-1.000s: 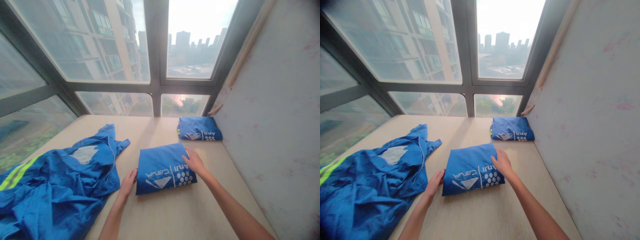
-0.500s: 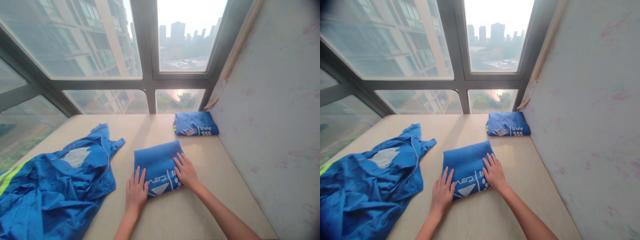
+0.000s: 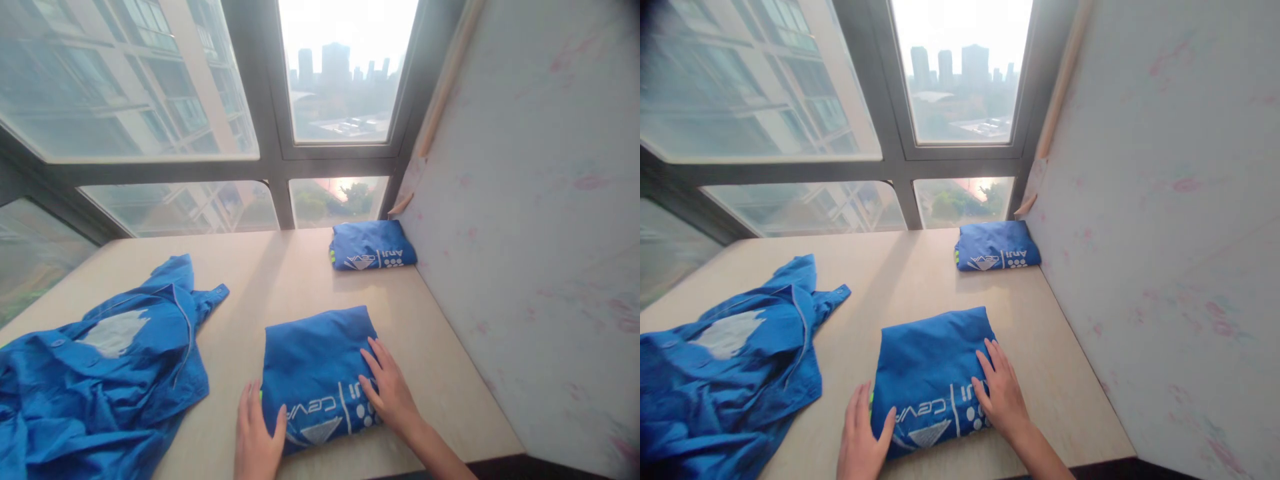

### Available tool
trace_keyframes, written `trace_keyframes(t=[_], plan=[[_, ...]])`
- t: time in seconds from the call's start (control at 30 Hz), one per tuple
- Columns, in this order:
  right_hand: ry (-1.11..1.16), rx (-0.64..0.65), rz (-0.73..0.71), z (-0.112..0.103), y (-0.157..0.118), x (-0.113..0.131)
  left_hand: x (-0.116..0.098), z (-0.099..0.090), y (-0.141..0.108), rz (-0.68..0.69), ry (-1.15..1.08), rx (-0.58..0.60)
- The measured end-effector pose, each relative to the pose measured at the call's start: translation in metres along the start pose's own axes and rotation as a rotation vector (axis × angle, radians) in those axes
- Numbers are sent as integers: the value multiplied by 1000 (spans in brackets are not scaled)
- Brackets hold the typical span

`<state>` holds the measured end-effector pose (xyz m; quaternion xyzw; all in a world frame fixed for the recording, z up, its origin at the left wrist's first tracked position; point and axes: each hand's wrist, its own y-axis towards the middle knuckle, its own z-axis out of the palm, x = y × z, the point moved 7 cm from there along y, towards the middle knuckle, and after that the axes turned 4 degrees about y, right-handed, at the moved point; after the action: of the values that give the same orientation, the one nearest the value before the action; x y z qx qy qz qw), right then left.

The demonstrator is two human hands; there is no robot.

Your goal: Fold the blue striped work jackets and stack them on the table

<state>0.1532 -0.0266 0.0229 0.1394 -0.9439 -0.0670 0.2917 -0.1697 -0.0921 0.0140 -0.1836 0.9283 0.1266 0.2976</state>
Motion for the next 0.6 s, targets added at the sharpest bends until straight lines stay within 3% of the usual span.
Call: trace_keyframes(t=[0.13,0.23,0.33,0.47,0.6], plan=[[95,-123,311,-13,-47,-45,30,12,-16,-426,-290,192],[175,-167,507,-13,-62,-69,28,22,-16,-573,-474,315],[295,-181,591,-13,-59,-80,14,22,-10,-583,-493,368],[459,-202,616,-18,-54,-88,-5,22,-10,-476,-416,341],[454,-308,626,-28,-63,-100,-19,38,-17,-370,-354,371]])
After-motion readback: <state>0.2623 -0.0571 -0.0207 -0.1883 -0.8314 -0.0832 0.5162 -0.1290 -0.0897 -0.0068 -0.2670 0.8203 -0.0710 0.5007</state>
